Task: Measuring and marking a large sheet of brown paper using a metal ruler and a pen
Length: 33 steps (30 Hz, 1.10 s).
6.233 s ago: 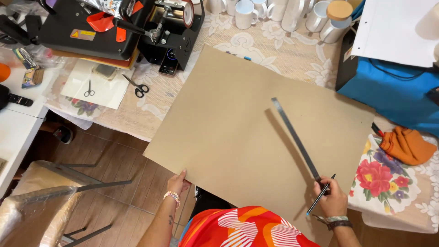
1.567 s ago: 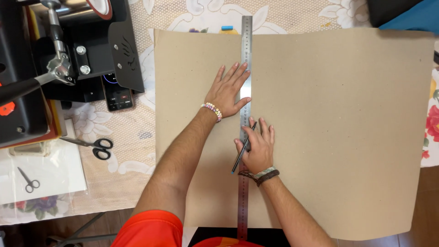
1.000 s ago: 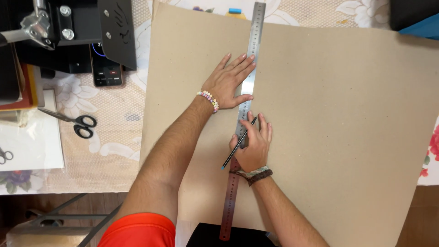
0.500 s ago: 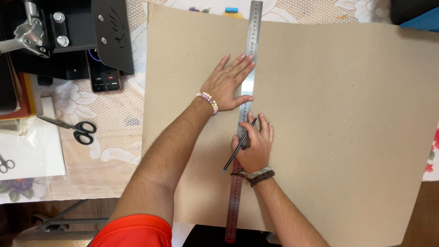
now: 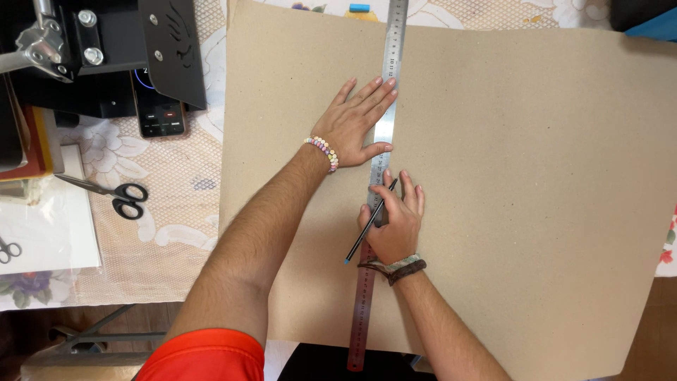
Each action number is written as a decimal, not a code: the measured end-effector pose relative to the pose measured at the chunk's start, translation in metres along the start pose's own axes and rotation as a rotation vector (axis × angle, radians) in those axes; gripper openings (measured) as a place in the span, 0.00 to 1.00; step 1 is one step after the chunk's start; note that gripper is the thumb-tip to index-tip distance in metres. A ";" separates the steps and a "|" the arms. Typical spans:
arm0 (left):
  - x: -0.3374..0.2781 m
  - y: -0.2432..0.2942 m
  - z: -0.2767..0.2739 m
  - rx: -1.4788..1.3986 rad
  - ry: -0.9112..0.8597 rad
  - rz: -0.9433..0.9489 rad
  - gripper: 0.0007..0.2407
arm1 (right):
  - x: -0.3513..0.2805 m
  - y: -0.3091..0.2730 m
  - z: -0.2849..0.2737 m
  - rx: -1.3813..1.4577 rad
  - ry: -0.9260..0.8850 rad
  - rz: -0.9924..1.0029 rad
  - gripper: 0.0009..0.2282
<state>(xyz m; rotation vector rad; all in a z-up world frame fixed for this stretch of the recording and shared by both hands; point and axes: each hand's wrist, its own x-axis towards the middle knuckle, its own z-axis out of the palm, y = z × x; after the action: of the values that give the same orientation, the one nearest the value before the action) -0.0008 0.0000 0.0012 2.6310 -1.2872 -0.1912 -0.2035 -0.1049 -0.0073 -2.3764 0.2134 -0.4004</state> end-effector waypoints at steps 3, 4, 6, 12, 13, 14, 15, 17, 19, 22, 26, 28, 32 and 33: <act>0.000 0.000 -0.001 0.006 -0.003 0.003 0.39 | 0.001 -0.001 0.000 0.000 -0.002 -0.008 0.13; 0.000 0.000 -0.001 0.006 -0.007 0.002 0.39 | 0.001 -0.001 0.000 0.001 -0.003 -0.009 0.13; 0.000 0.000 0.002 -0.008 0.003 0.002 0.39 | 0.000 -0.001 -0.001 0.001 -0.006 -0.005 0.13; 0.001 -0.001 0.007 -0.038 0.023 0.005 0.40 | 0.000 0.000 0.000 0.001 0.003 0.003 0.13; 0.001 -0.001 0.006 -0.037 0.026 0.005 0.40 | 0.000 -0.001 0.000 -0.004 0.001 -0.001 0.13; 0.001 -0.001 0.007 -0.036 0.025 0.005 0.40 | 0.000 -0.001 0.000 -0.003 0.002 0.000 0.13; 0.001 -0.002 0.008 -0.044 0.025 0.001 0.40 | 0.000 0.000 0.000 -0.001 0.008 0.002 0.13; 0.002 -0.002 0.008 -0.050 0.026 -0.004 0.41 | 0.001 -0.001 0.000 0.002 0.015 0.002 0.13; 0.001 -0.001 0.005 -0.061 0.014 -0.001 0.41 | 0.000 -0.001 0.000 0.020 0.020 -0.001 0.12; 0.001 -0.001 0.003 -0.051 -0.001 0.005 0.41 | 0.002 -0.001 -0.001 0.051 0.032 -0.005 0.12; -0.001 0.002 -0.017 -0.130 -0.077 0.076 0.48 | 0.007 -0.009 -0.013 0.094 0.004 -0.017 0.09; -0.001 0.003 -0.023 -0.090 -0.147 0.079 0.57 | 0.003 -0.005 -0.018 0.317 0.091 0.046 0.07; -0.002 0.006 -0.031 -0.061 -0.210 0.054 0.58 | -0.002 -0.001 -0.034 0.766 0.136 0.192 0.09; -0.002 0.007 -0.033 -0.070 -0.222 0.059 0.58 | -0.005 0.002 -0.044 0.686 0.085 0.153 0.08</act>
<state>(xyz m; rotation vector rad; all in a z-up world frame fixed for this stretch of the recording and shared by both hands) -0.0009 0.0015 0.0347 2.5662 -1.3954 -0.5221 -0.2235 -0.1327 0.0211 -1.6612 0.2478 -0.4205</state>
